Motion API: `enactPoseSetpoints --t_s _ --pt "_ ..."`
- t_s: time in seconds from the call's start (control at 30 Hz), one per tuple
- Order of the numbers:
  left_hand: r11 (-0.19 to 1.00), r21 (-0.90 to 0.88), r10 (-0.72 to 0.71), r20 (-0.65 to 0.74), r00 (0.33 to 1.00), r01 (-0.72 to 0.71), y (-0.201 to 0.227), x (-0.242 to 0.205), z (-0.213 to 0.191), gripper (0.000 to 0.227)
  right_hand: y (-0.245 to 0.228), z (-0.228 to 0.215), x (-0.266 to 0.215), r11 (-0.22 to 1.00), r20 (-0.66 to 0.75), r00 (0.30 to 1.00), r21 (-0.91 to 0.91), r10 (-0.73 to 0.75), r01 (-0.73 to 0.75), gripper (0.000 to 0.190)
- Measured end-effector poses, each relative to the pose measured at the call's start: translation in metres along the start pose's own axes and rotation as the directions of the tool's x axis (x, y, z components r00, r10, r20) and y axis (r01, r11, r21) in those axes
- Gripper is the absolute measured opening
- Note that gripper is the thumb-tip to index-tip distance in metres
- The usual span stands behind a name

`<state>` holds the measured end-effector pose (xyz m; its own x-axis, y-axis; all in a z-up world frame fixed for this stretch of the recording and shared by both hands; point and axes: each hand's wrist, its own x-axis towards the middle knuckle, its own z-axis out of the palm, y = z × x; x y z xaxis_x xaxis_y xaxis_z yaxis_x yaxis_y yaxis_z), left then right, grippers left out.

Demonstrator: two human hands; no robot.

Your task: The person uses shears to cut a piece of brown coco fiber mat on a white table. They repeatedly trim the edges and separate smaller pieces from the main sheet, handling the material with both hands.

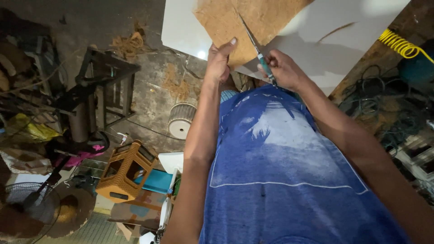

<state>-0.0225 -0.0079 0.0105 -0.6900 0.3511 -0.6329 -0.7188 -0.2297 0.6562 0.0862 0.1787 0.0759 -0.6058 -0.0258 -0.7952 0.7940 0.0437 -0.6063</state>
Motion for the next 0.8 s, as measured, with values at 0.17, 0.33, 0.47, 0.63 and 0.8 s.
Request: enactPoseSetpoints --t_s 0.17,0.33,0.47,0.63,0.8 --pt "0.988 -0.145 0.051 0.057 0.997 -0.042 -0.016 0.009 -0.007 0.034 -0.016 -0.001 -0.003 1.0 0.018 1.0 -0.012 0.011 -0.011 0.029" --pt "0.987 0.08 -0.132 -0.057 0.99 0.136 0.01 -0.003 0.004 0.043 -0.017 0.001 -0.003 0.995 0.022 0.997 0.054 0.08 -0.081 0.026" --pt "0.999 -0.054 -0.01 -0.018 1.0 0.009 -0.006 0.003 -0.007 0.034 -0.003 -0.001 0.004 0.998 0.004 0.998 -0.018 -0.06 0.06 0.026" --pt "0.99 -0.143 0.003 0.047 0.999 0.003 -0.01 -0.001 -0.004 0.028 -0.017 -0.004 0.004 0.994 0.055 0.999 0.112 0.004 -0.01 0.03" --pt "0.969 -0.241 -0.044 0.054 0.998 0.056 -0.011 -0.003 -0.005 0.02 -0.033 -0.001 0.012 0.994 0.044 0.999 0.107 0.018 -0.022 0.023"
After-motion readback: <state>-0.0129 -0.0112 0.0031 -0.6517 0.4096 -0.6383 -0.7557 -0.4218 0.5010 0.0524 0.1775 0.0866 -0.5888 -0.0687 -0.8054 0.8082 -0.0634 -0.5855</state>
